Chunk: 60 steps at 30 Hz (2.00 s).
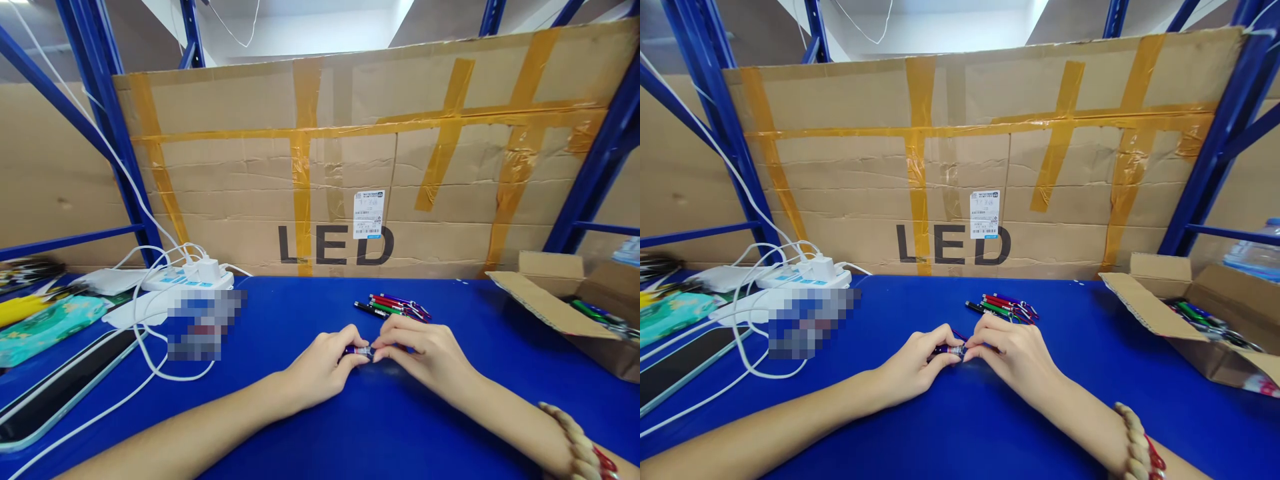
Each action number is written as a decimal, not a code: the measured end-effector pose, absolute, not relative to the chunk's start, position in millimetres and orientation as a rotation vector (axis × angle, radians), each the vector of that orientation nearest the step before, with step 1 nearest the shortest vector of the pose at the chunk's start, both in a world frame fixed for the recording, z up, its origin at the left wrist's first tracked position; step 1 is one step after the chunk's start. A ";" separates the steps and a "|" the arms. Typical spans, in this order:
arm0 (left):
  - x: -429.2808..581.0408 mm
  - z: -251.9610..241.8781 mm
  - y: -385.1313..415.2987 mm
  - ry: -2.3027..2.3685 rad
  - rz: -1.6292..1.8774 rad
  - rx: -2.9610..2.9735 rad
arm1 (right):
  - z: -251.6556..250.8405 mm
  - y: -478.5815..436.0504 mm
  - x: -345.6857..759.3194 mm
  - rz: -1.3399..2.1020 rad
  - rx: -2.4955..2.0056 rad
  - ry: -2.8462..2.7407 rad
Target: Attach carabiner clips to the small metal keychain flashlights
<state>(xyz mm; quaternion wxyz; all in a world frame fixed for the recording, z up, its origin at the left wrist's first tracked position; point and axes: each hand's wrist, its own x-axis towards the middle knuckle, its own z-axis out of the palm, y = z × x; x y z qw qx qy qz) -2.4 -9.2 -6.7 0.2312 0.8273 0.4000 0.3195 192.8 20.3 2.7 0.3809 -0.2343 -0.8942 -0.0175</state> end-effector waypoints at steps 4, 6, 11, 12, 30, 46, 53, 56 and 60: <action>-1.8 -5.6 -9.6 1.088 0.896 2.305 | 3.2 17.7 191.2 -0.055 -0.573 -2.280; -1.9 -5.5 -9.6 1.079 0.899 2.330 | 2.5 18.0 190.0 0.023 -0.601 -2.272; -3.2 -9.3 -8.4 1.045 0.941 2.410 | 0.9 20.3 185.5 0.332 -0.777 -2.213; -3.4 -10.4 -8.1 1.041 0.951 2.430 | 1.4 20.0 184.3 0.393 -0.819 -2.199; -1.6 -7.4 -9.2 1.071 0.961 2.415 | 8.0 22.5 178.3 1.240 -1.162 -1.955; 3.1 -1.6 -11.8 1.288 0.908 2.361 | 9.4 25.1 180.3 0.627 -1.079 -2.056; 1.7 -4.0 -8.9 1.291 0.921 2.295 | 10.0 23.1 186.4 0.164 -0.820 -2.193; 1.6 -3.0 -9.1 1.244 0.912 2.278 | 9.5 23.8 187.2 0.147 -0.811 -2.189; -0.3 0.7 -10.5 1.163 0.873 2.294 | 10.5 24.0 187.1 0.260 -0.793 -2.188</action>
